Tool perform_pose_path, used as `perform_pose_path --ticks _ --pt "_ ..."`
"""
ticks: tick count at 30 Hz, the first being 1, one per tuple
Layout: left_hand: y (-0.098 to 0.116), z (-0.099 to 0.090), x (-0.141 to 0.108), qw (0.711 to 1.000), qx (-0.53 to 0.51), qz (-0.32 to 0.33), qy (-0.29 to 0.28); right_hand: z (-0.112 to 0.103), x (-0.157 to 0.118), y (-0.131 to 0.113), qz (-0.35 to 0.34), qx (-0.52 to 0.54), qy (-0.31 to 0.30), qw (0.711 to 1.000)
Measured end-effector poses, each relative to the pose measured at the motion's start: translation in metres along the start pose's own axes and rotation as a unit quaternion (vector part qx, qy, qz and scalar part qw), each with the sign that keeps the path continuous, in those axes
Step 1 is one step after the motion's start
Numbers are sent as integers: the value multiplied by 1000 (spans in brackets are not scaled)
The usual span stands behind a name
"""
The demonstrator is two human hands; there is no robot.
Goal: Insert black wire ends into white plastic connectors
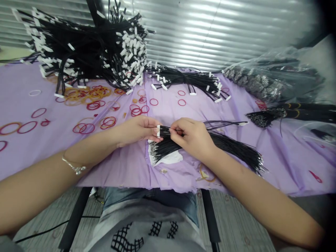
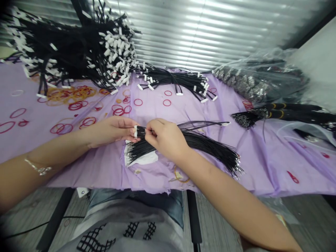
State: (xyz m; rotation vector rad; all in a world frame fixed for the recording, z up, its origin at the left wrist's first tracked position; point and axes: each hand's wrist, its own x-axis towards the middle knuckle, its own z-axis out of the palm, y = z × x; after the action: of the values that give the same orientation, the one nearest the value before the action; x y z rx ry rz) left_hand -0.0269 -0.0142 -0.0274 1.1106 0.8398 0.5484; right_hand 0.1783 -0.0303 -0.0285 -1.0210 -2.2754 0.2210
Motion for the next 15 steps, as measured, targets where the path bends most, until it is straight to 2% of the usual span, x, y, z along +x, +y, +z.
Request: perform_pose_path --ticks 12,15 --pt "4 5 -1 1000 2 6 5 3 4 1 -43 7 -9 999" --pt "2 1 1 999 -32 -3 10 -2 3 3 -76 -24 20 997"
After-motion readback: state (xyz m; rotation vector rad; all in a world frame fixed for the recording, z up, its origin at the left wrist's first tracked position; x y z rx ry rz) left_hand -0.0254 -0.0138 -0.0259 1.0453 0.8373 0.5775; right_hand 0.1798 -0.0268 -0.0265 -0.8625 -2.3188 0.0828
